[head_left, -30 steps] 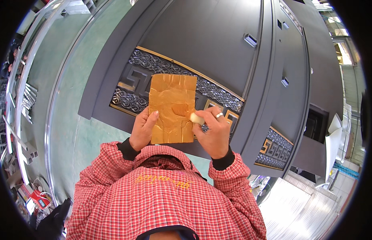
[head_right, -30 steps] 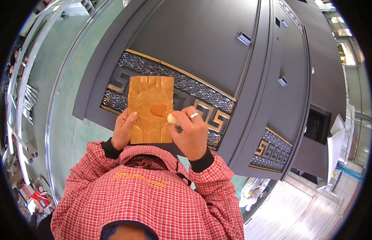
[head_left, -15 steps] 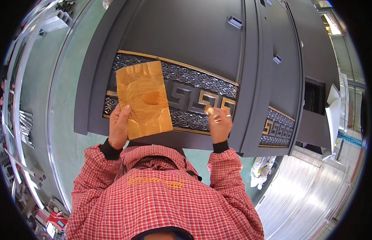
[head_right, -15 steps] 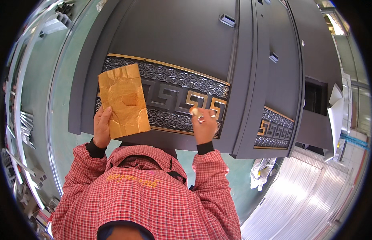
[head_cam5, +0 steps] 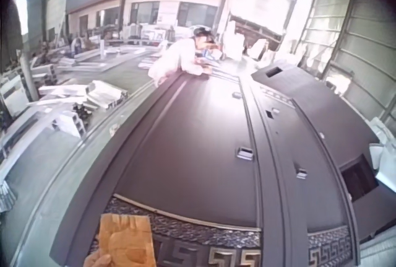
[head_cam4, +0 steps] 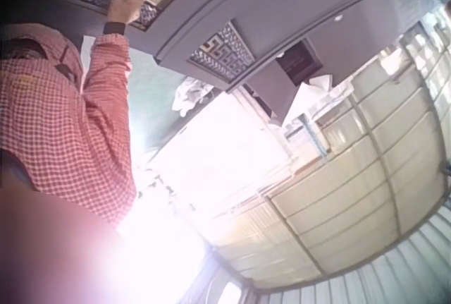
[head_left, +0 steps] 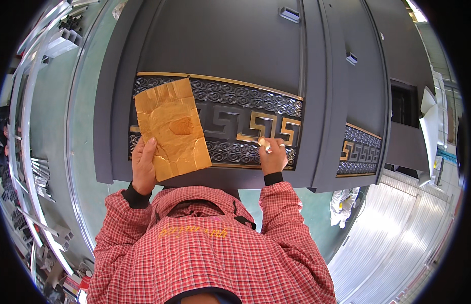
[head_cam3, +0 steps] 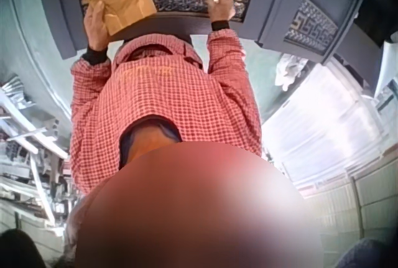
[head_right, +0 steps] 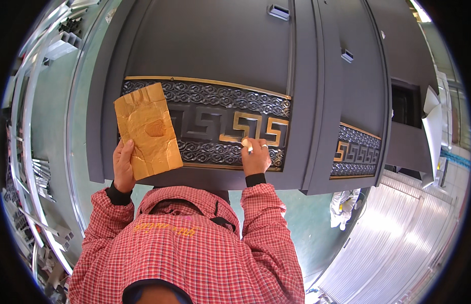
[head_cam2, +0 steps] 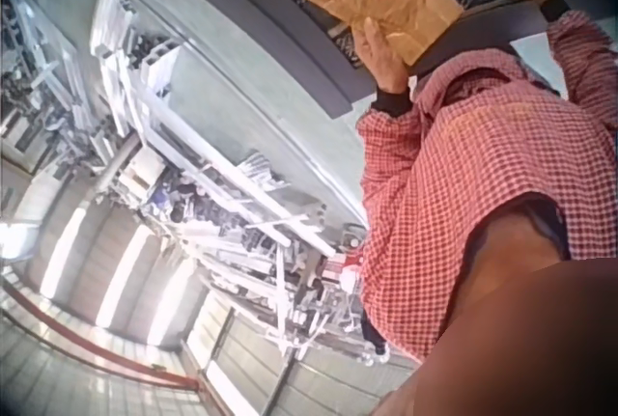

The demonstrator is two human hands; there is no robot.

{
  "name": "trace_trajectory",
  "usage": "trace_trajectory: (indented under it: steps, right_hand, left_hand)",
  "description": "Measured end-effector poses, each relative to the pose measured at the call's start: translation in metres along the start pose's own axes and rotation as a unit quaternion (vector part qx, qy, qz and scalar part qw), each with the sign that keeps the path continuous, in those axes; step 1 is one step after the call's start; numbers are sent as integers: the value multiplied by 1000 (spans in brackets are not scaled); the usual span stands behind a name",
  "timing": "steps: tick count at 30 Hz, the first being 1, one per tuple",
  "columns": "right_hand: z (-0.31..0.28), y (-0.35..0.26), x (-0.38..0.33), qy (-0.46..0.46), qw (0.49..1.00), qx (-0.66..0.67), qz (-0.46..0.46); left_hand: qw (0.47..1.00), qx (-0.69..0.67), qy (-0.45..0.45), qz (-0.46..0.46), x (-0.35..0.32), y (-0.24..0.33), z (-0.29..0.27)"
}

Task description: The person walks through a workshop carrying a sheet of gold leaf and a small container, then returns to a large dark metal door. They use a small pad to press and smooth the gold leaf onto the door's decorative recessed patterns, working section by section.

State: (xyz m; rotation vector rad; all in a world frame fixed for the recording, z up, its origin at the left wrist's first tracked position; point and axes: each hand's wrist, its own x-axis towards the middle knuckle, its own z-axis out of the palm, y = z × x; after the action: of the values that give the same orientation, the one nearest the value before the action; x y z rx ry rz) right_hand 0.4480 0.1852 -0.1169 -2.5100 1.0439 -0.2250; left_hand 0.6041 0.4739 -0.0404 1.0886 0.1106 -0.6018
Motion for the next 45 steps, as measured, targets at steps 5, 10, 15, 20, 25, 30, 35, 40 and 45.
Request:
trace_trajectory:
  steps: [5, 10, 15, 20, 25, 30, 35, 40, 45]
  right_hand:
    - [15, -29, -7, -5, 992, 101, -79]
    - [19, -14, -4, -5, 996, 27, -80]
    - [-1, 10, 3, 19, 1000, 6, -3]
    - [3, -6, -2, -14, 998, 50, -33]
    - [-9, 14, 8, 12, 1000, 14, -1]
    - [-2, 5, 6, 1, 999, 24, -44]
    - [-11, -8, 23, 6, 996, 75, -36]
    - [10, -56, 56, -1, 990, 84, -110]
    - [26, -55, 68, -38, 993, 20, -112]
  left_hand:
    - [1000, 4, -20, -7, 5, -1, 8]
    - [1000, 10, -17, -7, 5, 1, 8]
    - [1000, 3, -14, -8, 4, 0, 6]
    - [1000, 1, -16, -6, 6, 0, 10]
    - [1000, -8, -20, 1, 6, 3, 6]
    - [1000, 3, -7, 5, 6, 5, 2]
    - [1000, 4, -3, 13, 5, 6, -6]
    - [1000, -11, 10, 6, 5, 7, -5]
    - [1000, -8, 1, 10, 5, 9, -11]
